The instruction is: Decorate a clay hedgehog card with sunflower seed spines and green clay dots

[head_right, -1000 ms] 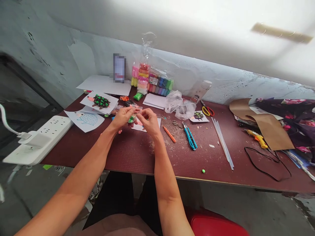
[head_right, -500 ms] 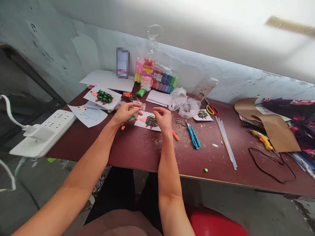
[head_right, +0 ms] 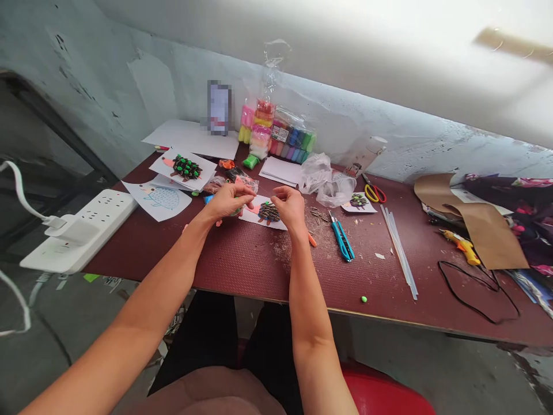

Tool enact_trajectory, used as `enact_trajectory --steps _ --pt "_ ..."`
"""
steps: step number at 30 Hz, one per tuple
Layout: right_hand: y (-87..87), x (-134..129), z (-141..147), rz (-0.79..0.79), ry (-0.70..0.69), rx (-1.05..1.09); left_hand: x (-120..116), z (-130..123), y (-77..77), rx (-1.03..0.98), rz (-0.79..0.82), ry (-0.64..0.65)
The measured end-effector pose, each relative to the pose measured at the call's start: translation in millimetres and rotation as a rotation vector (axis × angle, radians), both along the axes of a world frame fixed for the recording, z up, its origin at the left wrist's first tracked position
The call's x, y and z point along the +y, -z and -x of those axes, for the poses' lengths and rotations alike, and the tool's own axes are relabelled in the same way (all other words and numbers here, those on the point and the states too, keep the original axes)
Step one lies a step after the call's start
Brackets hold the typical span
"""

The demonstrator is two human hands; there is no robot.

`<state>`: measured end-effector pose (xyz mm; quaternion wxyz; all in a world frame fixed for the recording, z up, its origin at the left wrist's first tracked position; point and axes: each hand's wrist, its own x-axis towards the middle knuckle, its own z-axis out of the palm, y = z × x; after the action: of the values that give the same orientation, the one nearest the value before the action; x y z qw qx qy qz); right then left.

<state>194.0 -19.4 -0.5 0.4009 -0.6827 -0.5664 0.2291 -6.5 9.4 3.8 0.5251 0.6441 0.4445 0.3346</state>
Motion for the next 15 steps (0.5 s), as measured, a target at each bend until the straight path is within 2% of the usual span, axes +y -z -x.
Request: enact_trajectory --steps 7,15 --pt "1.1 3 3 0.009 -0.019 -0.031 5 -3 8.2 0.076 -0.053 -0.010" --pt "8.3 -1 0 0.002 0.007 0.153 7 0 13.6 0.154 -0.098 -0.016"
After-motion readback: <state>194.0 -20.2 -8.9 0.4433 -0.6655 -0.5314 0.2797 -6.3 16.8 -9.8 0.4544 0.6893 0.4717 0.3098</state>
